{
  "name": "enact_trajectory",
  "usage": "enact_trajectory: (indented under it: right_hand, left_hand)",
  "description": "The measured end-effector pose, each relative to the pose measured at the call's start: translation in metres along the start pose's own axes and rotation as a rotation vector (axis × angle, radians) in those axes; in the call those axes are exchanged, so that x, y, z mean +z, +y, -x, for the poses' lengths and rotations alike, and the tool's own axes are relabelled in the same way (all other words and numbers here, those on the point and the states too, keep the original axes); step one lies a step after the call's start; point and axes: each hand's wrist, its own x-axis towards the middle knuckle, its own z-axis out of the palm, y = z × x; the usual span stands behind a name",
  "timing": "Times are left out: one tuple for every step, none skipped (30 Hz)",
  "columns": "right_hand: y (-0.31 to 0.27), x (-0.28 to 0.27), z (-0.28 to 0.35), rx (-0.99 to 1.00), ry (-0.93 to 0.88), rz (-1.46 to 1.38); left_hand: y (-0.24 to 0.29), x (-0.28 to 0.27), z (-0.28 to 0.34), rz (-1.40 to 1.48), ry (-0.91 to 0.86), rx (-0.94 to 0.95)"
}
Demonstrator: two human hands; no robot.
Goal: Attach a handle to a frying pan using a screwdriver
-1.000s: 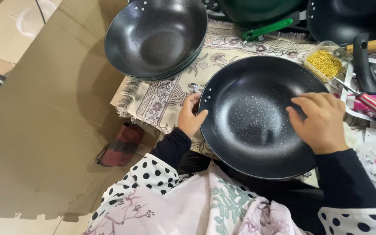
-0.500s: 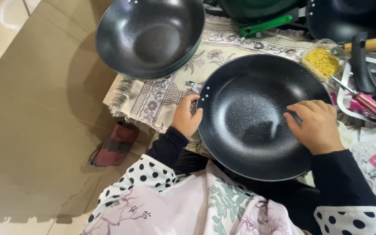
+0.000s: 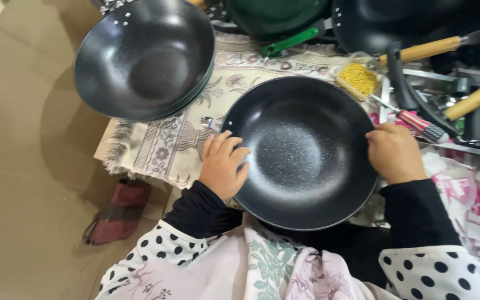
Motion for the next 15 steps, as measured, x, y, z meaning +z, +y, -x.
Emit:
enact_trajectory:
  right_hand:
    - [-0.004, -0.006, 0.001, 0.005, 0.0, 0.01]
    - [-0.008, -0.012, 0.002, -0.022, -0.094, 0.102]
    - [-0.013, -0.017, 0.003, -0.045, -0.188, 0.193]
    - [-0.02, -0.029, 0.006, -0.035, -0.186, 0.202]
    - [-0.028, -0.04, 0.01, -0.01, -0.227, 0.193]
    - [-0.036, -0.05, 0.013, 0.015, -0.267, 0.184]
    - [-0.041, -0.057, 0.017, 0.028, -0.266, 0.186]
    - [-0.045, -0.063, 0.021, 0.026, -0.333, 0.17]
    - [-0.05, -0.069, 0.024, 0.022, -0.397, 0.153]
    - [-0.055, -0.068, 0.033, 0.031, -0.395, 0.154]
    - [-0.059, -0.068, 0.042, 0.023, -0.39, 0.164]
    - [-0.063, -0.067, 0.051, 0.015, -0.384, 0.174]
    - [-0.073, -0.075, 0.057, 0.02, -0.385, 0.178]
    - [-0.082, -0.083, 0.064, -0.069, -0.462, 0.124]
    - [-0.091, -0.091, 0.069, -0.16, -0.538, 0.069]
  left_hand:
    - [-0.006, 0.003, -0.002, 0.008, 0.004, 0.007]
    - [-0.012, 0.005, -0.003, -0.001, -0.008, 0.002]
    - [-0.019, 0.008, -0.006, -0.011, -0.02, 0.002]
    - [-0.02, 0.006, -0.009, -0.004, -0.016, 0.013]
    - [-0.023, 0.004, -0.012, -0.064, -0.026, 0.018]
    - [-0.025, 0.002, -0.015, -0.123, -0.034, 0.024]
    - [-0.024, 0.002, -0.016, -0.12, -0.036, 0.036]
    - [-0.023, 0.002, -0.017, -0.096, -0.051, 0.037]
    - [-0.022, 0.001, -0.017, -0.074, -0.064, 0.037]
    - [-0.027, 0.008, -0.012, -0.073, -0.064, 0.047]
    - [-0.03, 0.016, -0.006, -0.071, -0.062, 0.094]
    - [-0.034, 0.023, 0.0, -0.068, -0.061, 0.141]
    - [-0.032, 0.024, 0.002, -0.064, -0.058, 0.145]
    - [-0.029, 0.024, 0.005, -0.027, -0.094, 0.183]
    - [-0.026, 0.025, 0.007, 0.009, -0.129, 0.221]
